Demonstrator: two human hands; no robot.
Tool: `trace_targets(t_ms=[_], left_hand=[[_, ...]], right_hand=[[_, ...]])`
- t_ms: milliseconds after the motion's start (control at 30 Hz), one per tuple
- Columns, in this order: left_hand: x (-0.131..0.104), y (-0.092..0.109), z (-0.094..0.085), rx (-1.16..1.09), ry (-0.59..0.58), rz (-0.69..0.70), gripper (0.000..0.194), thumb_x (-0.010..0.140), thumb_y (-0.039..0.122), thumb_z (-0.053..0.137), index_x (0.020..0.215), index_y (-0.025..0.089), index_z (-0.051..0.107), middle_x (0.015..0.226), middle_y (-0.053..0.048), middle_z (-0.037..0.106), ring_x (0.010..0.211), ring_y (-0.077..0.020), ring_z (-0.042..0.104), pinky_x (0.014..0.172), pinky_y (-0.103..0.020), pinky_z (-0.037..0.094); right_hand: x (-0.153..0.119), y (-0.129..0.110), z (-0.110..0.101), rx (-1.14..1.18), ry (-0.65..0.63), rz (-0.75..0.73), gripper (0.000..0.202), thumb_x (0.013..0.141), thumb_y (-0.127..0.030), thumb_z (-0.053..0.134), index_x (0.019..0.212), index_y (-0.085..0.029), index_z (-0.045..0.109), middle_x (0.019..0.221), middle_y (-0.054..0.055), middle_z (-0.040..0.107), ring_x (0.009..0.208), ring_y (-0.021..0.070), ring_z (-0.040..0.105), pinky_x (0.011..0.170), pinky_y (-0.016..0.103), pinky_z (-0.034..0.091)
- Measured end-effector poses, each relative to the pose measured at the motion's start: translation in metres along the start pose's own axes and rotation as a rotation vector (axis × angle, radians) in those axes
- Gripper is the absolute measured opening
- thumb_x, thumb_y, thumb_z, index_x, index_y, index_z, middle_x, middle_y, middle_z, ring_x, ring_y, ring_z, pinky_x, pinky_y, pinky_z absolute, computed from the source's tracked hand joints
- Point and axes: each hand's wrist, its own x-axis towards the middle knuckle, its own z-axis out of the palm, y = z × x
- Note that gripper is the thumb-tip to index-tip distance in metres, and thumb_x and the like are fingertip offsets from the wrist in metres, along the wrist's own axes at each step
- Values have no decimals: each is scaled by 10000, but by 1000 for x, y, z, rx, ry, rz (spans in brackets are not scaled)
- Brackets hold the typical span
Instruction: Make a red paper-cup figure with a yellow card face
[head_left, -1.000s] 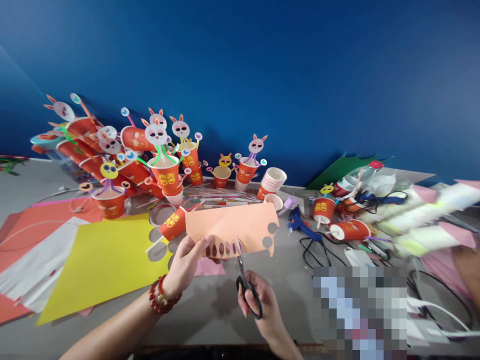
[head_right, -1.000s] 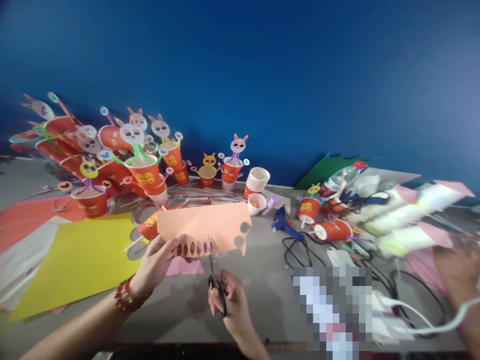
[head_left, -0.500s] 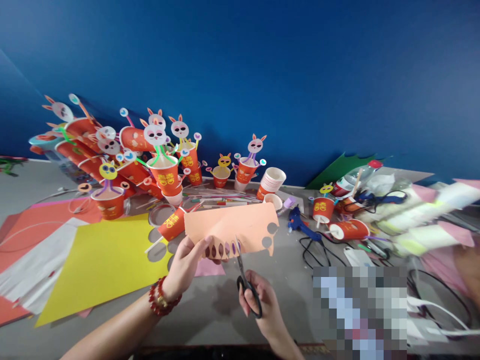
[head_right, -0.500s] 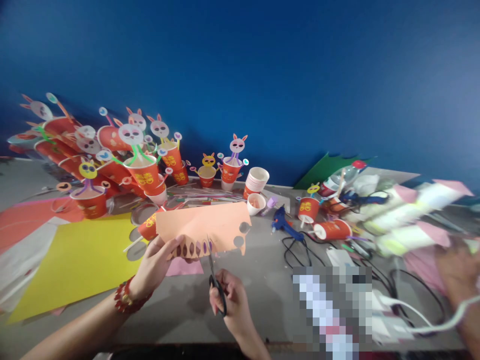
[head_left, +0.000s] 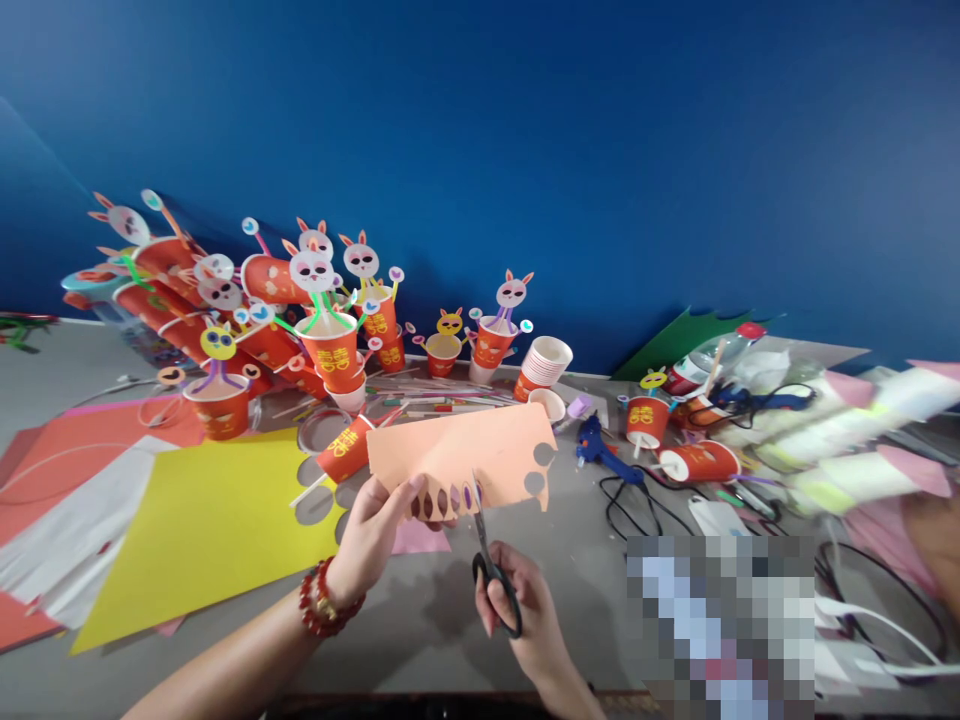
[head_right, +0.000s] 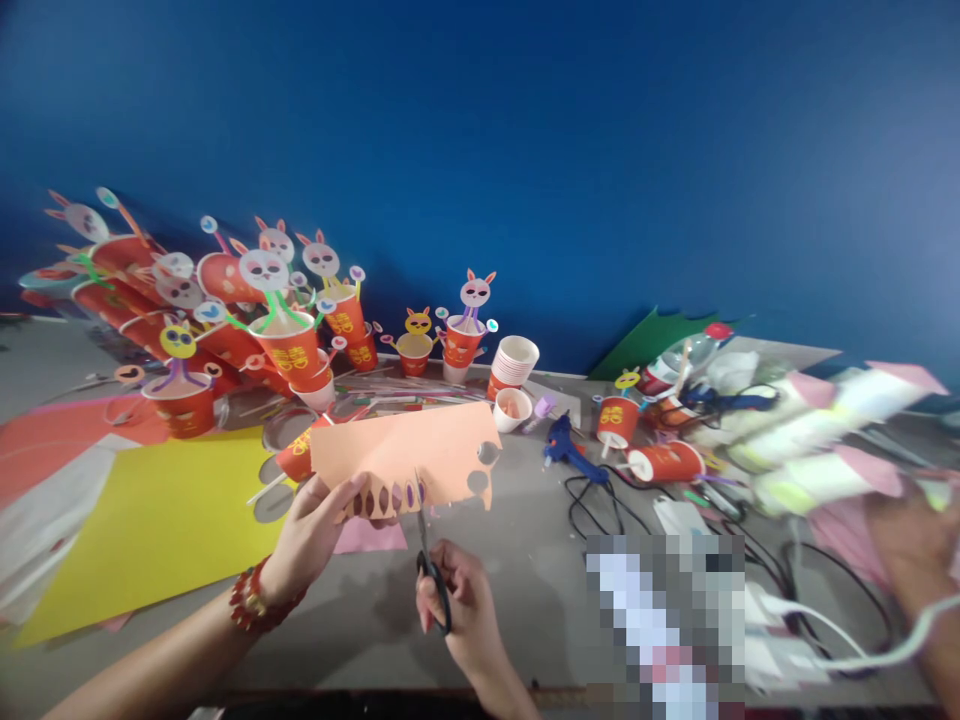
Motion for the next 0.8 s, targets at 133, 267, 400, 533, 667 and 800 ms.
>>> trace_targets(t_ms=[133, 267, 400, 533, 667, 800], left_hand=[[-1, -1, 1, -44, -13, 21, 204, 892, 368, 623, 791, 192, 644, 694, -32, 687, 623, -194, 667, 572, -292, 537], [-3, -1, 1, -33, -44, 22, 258, 907, 355, 607, 728, 170, 628, 688, -45, 693, 611, -193, 668, 552, -286, 518], [-4, 0, 2, -9, -69, 10, 323, 912, 385, 591, 671, 170, 604, 692, -60, 705, 641, -204, 681, 549, -279, 507], [-4, 0, 3, 1, -58, 11, 321, 911, 390, 591, 676, 173, 603, 693, -48, 706, 637, -196, 681, 555, -273, 501], [-4, 0, 3, -18, -58, 9, 311, 913, 387, 589, 684, 177, 599, 713, -47, 711, 638, -192, 677, 548, -270, 489], [-4, -1, 2, -47, -70, 11, 271, 933, 341, 572, 725, 175, 623, 707, -42, 704, 641, -186, 673, 568, -271, 496]], right_hand=[[0, 4, -1, 23, -25, 16, 572, 746, -741, 635, 715, -189, 492, 471, -45, 475, 406, 76, 336, 460, 232, 244], [0, 4, -2, 51, -36, 4, 584, 728, -752, 642, 728, -189, 488, 485, -45, 482, 406, 72, 330, 458, 229, 240], [1, 0, -2, 49, -36, 13, 570, 733, -732, 657, 727, -189, 485, 493, -43, 491, 403, 70, 336, 453, 226, 244], [2, -4, -1, 28, -32, 7, 588, 721, -755, 650, 704, -187, 498, 473, -44, 479, 401, 76, 345, 455, 228, 261], [3, -5, 0, 25, -22, -15, 580, 731, -747, 648, 684, -188, 499, 470, -45, 466, 398, 76, 344, 439, 225, 271], [3, -4, 0, 37, -22, -8, 568, 730, -736, 658, 692, -192, 499, 475, -51, 451, 390, 72, 335, 419, 220, 274]])
